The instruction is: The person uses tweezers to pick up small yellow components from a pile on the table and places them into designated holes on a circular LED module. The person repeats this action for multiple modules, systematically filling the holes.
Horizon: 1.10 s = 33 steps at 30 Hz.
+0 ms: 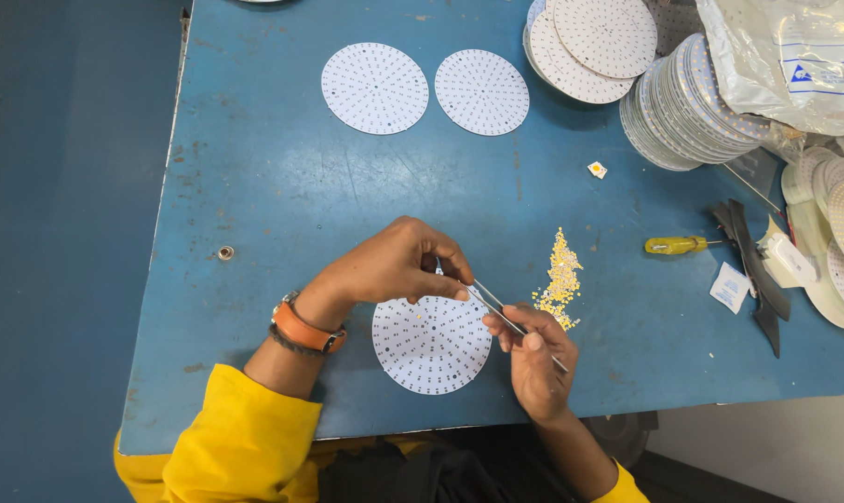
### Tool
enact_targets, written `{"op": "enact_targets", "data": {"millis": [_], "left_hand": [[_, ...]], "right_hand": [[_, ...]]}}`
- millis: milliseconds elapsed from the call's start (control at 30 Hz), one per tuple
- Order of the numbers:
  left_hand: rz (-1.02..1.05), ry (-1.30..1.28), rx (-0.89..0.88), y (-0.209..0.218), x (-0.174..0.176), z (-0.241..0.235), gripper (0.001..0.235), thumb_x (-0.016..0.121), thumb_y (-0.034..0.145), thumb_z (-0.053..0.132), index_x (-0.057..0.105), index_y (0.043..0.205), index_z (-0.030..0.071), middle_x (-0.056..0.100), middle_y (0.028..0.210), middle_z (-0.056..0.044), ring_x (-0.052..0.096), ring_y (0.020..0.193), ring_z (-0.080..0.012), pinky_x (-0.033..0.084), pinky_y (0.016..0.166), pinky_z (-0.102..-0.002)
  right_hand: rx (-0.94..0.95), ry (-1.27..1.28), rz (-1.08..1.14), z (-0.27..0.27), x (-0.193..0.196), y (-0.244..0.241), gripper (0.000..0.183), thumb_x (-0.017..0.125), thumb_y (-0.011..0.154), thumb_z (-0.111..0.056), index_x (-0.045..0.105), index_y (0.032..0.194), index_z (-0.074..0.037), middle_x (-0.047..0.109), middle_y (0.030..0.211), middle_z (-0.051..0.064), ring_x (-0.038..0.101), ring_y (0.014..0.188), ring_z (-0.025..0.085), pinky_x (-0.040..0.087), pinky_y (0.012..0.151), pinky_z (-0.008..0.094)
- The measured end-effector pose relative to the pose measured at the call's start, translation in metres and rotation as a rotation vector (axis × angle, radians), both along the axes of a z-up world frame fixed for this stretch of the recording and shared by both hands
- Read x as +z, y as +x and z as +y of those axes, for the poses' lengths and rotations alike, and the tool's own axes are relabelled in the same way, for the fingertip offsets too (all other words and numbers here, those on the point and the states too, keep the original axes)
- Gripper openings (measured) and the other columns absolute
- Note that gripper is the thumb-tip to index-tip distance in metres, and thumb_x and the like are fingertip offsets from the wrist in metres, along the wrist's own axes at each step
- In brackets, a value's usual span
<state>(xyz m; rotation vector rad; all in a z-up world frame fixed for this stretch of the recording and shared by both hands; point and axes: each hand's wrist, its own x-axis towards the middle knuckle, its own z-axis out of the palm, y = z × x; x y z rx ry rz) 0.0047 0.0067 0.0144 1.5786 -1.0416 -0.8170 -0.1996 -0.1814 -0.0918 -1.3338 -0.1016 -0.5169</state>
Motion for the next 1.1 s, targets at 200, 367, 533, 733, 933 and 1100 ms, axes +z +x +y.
{"op": "enact_targets", "data": {"millis": [200, 367, 533, 733, 933, 1100], "left_hand": [[-0.066, -0.022, -0.04, -0.003, -0.003, -0.001, 0.016, 0.075, 0.088, 0.021, 0.078, 0.092, 0.006, 0.072, 0.069, -0.002, 0.061, 0.047, -0.0058, 0.049, 0.041, -0.022], [-0.033, 0.019, 0.197, 0.026, -0.007, 0.02, 0.023, 0.07, 0.089, 0.028, 0.077, 0.09, 0.006, 0.072, 0.067, -0.005, 0.058, 0.05, -0.01, 0.046, 0.045, -0.025], [-0.039, 0.277, 0.384, 0.04, -0.018, 0.02, 0.07, 0.047, 0.1, 0.058, 0.077, 0.082, -0.003, 0.072, 0.07, -0.014, 0.062, 0.047, -0.0171, 0.045, 0.048, -0.026], [0.321, 0.305, 0.266, 0.044, -0.021, 0.014, 0.08, 0.033, 0.089, 0.067, 0.066, 0.118, -0.001, 0.078, 0.089, -0.023, 0.069, 0.047, -0.023, 0.042, 0.034, -0.027], [0.385, 0.252, 0.162, 0.04, -0.021, 0.007, 0.086, 0.031, 0.086, 0.069, 0.061, 0.127, -0.001, 0.079, 0.095, -0.029, 0.072, 0.046, -0.0252, 0.045, 0.029, -0.026], [0.382, 0.244, 0.145, 0.044, -0.024, 0.006, 0.088, 0.033, 0.085, 0.071, 0.061, 0.127, -0.002, 0.079, 0.093, -0.03, 0.072, 0.046, -0.0251, 0.046, 0.029, -0.027]], "right_hand": [[-0.007, -0.006, -0.009, -0.001, -0.008, -0.003, 0.036, 0.053, 0.109, -0.023, 0.063, 0.128, 0.007, 0.071, 0.112, 0.022, 0.066, 0.101, 0.024, 0.045, 0.081, 0.032], [-0.223, 0.133, 0.01, -0.021, -0.012, -0.024, 0.035, 0.051, 0.11, -0.021, 0.066, 0.121, 0.009, 0.071, 0.107, 0.021, 0.07, 0.086, 0.026, 0.048, 0.072, 0.034], [-0.307, -0.142, 0.307, -0.043, 0.018, -0.083, 0.026, 0.061, 0.097, -0.008, 0.069, 0.115, 0.007, 0.077, 0.09, 0.017, 0.072, 0.075, 0.02, 0.056, 0.063, 0.032], [-0.261, -0.637, 0.461, -0.052, 0.035, -0.098, 0.018, 0.079, 0.081, -0.002, 0.074, 0.097, 0.003, 0.079, 0.086, 0.01, 0.076, 0.076, 0.014, 0.058, 0.069, 0.027], [-0.215, -0.837, 0.405, -0.05, 0.038, -0.084, 0.015, 0.078, 0.078, -0.008, 0.068, 0.088, -0.003, 0.074, 0.085, 0.007, 0.071, 0.072, 0.011, 0.055, 0.065, 0.024], [-0.319, -0.878, 0.456, -0.046, 0.044, -0.071, 0.01, 0.075, 0.083, -0.008, 0.07, 0.091, -0.002, 0.07, 0.078, 0.003, 0.064, 0.067, 0.007, 0.049, 0.061, 0.023]]}}
